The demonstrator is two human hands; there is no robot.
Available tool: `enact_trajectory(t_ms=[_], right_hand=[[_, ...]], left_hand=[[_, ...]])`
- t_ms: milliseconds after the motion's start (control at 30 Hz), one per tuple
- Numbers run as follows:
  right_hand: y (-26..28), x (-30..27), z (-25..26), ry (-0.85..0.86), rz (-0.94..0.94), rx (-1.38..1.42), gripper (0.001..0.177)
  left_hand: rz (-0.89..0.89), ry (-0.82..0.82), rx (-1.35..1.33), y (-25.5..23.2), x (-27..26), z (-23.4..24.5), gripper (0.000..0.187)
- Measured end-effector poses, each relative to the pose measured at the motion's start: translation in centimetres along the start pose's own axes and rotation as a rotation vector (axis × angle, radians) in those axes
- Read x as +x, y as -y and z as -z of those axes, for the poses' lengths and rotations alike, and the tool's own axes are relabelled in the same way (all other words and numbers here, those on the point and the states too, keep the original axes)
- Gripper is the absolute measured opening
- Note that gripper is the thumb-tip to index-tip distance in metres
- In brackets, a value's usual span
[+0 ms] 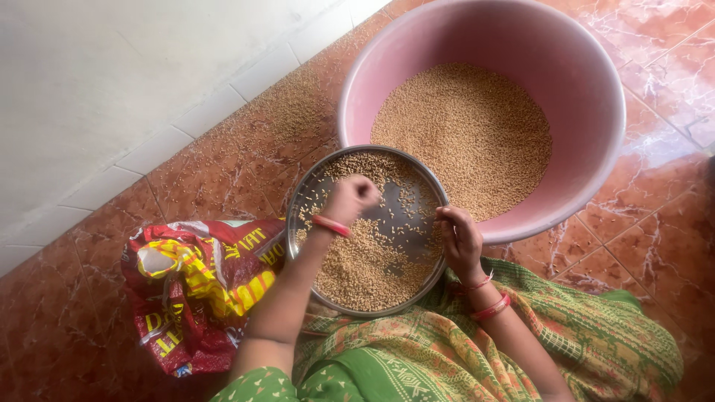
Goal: The person sits on the floor and sorts grains by hand from a metal tray into a pink basin. They repeatedly pick up grains, separate unwanted items, and transfer the cleaned grains into the basin.
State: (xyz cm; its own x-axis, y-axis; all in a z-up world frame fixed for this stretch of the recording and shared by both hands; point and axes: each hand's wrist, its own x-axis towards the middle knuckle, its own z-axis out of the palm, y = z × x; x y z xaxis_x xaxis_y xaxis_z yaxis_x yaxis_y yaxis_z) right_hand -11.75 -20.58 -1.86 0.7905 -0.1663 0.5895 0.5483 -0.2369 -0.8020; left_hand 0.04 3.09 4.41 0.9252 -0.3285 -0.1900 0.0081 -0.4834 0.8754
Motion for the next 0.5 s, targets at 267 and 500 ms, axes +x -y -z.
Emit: enact_trajectory(t_ms=[267,500], right_hand=[[-0.1,-0.1,-0.1,0.015,0.006,0.022,0.023],[-0.2,-0.2,-0.2,0.005,0.016,-0.004,0.023]], left_hand=[[-0.429,-0.808,0.809,-0.9,-2.8,8.0,0.036],[-0.398,-0.118,0.600,1.6,0.0,-5.8,0.010]])
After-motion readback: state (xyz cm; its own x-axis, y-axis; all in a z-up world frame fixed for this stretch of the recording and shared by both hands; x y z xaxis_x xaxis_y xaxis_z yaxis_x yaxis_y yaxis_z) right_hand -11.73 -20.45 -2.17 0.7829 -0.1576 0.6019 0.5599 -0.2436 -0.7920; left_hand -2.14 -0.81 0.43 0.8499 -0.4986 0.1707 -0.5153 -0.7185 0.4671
